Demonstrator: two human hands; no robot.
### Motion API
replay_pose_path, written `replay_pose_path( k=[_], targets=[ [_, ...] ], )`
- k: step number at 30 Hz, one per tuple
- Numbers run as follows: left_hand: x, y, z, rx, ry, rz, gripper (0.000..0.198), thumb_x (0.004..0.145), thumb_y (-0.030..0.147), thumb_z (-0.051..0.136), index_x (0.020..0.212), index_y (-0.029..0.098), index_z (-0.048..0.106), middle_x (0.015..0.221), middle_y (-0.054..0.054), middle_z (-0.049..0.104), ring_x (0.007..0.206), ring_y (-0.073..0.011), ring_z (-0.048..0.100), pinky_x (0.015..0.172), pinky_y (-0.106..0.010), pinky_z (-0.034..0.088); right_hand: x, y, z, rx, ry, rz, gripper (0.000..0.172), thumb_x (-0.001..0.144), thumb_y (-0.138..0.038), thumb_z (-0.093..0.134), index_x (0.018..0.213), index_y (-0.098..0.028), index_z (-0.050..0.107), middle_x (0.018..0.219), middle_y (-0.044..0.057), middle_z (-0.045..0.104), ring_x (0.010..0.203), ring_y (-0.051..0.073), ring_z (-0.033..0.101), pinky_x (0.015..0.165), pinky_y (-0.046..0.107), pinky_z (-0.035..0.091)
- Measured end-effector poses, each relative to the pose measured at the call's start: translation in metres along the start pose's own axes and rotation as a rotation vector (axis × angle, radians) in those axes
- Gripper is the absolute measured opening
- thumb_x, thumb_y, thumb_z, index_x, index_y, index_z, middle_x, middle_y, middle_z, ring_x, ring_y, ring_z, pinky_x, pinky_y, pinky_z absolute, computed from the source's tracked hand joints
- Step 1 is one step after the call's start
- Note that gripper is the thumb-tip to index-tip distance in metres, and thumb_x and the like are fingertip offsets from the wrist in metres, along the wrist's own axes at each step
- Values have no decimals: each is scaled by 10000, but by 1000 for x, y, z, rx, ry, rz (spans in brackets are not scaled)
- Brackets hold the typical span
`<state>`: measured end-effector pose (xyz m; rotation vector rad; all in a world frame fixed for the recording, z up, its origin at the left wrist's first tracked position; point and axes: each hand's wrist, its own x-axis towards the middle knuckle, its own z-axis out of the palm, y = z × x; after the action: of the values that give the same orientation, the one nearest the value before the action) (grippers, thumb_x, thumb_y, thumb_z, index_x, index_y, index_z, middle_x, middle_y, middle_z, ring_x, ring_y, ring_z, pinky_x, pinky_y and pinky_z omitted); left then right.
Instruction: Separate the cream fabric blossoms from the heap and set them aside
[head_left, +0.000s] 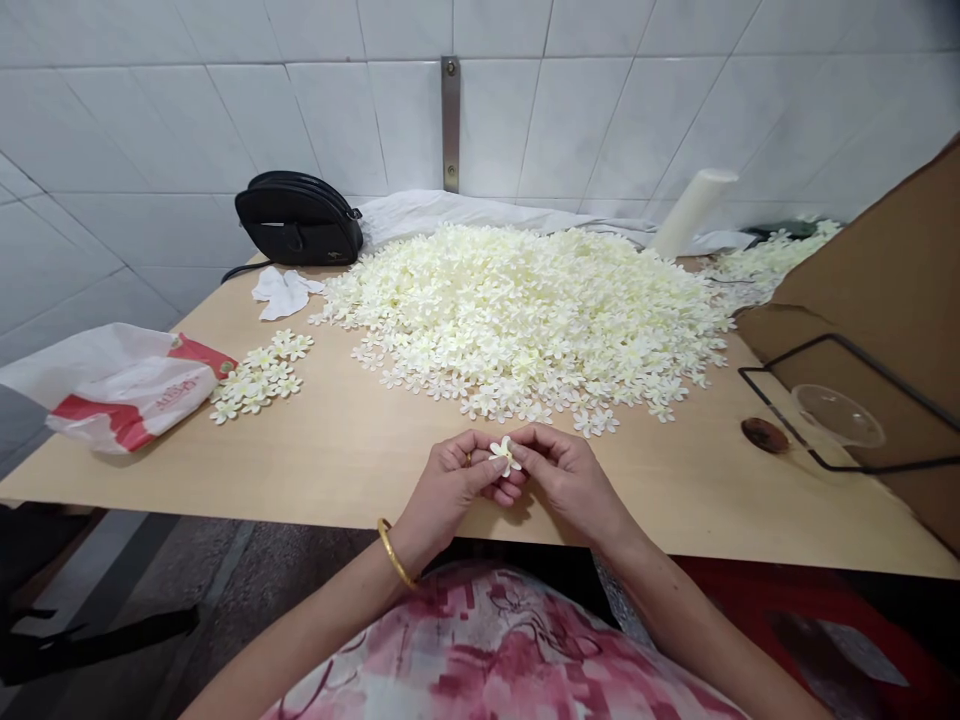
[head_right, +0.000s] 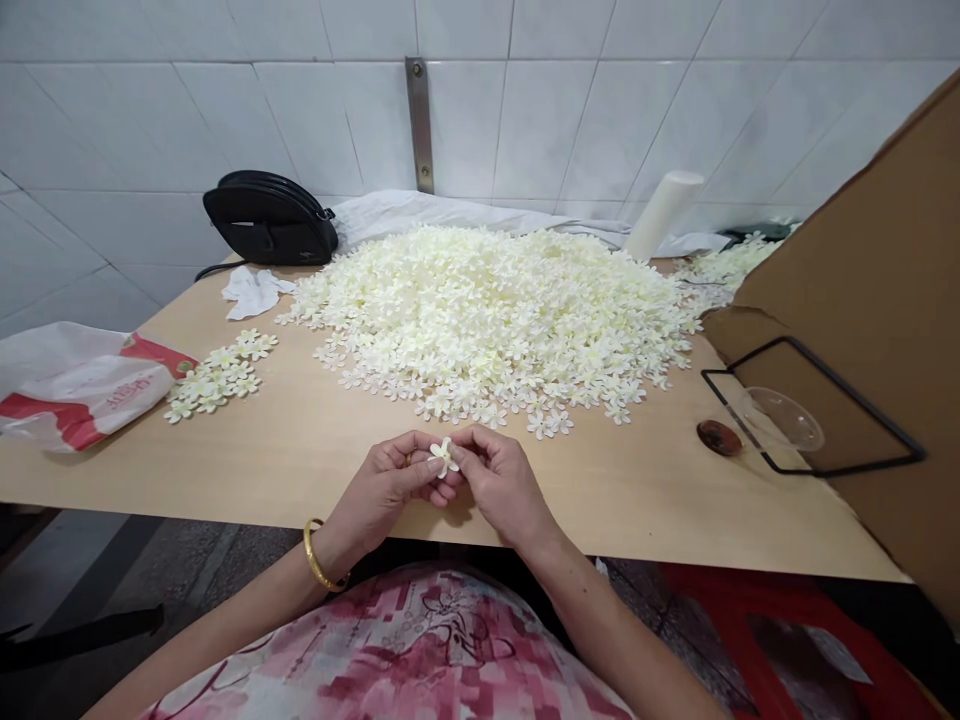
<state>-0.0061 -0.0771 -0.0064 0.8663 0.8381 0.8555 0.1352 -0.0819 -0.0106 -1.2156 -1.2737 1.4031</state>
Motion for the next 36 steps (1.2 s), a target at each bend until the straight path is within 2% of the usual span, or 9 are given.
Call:
replay_pose_path(
  k=[6,11,13,15,19,23,27,32,36],
  targets=[
    [-1,5,6,104,68,34,117,670,222,567,708,127,509,536,-1,571,457,-97,520,471,-223,419,-7,-2,4,-76,-30,-106,155,784,-273,472,840,-151,550,637,9,553,586,121,522,574,265,432],
    [4,2,15,278,244,301,69,685,146,492,619,151,472,484,58,457,441,-53,425,444,-170,353,-11,-6,16,-658,163,-529,207,768,-110,394,892,-150,555,803,81,553,760,179,512,690,324,426],
    [7,2,16,268,260,307,59,695,146,481,638,154,465,492,58,459,449,-54,432,449,-169,357,-8,-4,17,-737,179,-630,243,761,-94,385,934,-146,549,848,99,554,821,197,503,735,346,419],
    [10,2,16,219,241,233,54,699,175,496,670,154,456,485,55,478,435,-60,452,440,-172,362,-4,0,14,-650,188,-560,239,772,-124,411,975,-153,532,868,91,566,823,190,519,735,334,428],
    [13,2,13,149,202,138,150,680,251,554,715,157,443,481,46,517,415,-75,484,421,-178,374,2,7,3,-261,77,-227,190,801,-239,449,959,-159,516,740,33,581,665,140,547,621,274,453],
    [12,0,10,142,169,76,185,659,260,583,708,152,441,478,36,527,416,-89,501,422,-195,397,1,6,-5,-136,-57,-124,157,804,-270,450,862,-147,529,656,7,562,606,126,537,585,263,440],
    [11,-5,11,167,166,80,137,682,241,557,684,143,460,486,31,523,426,-81,493,438,-192,398,-1,1,0,-444,10,-216,132,803,-191,410,779,-162,537,646,9,553,591,122,519,570,249,417],
    [13,-9,13,274,294,329,84,717,210,517,662,152,492,532,44,496,494,-60,467,503,-171,394,3,4,15,-903,254,-473,178,774,-102,364,767,-147,536,710,65,541,676,167,506,619,288,406],
    [15,-5,16,80,243,265,127,695,236,559,768,161,488,573,37,536,538,-84,514,574,-219,439,6,9,11,-993,355,-702,217,786,-91,365,900,-141,542,761,87,556,737,184,510,658,306,422]
  ],
)
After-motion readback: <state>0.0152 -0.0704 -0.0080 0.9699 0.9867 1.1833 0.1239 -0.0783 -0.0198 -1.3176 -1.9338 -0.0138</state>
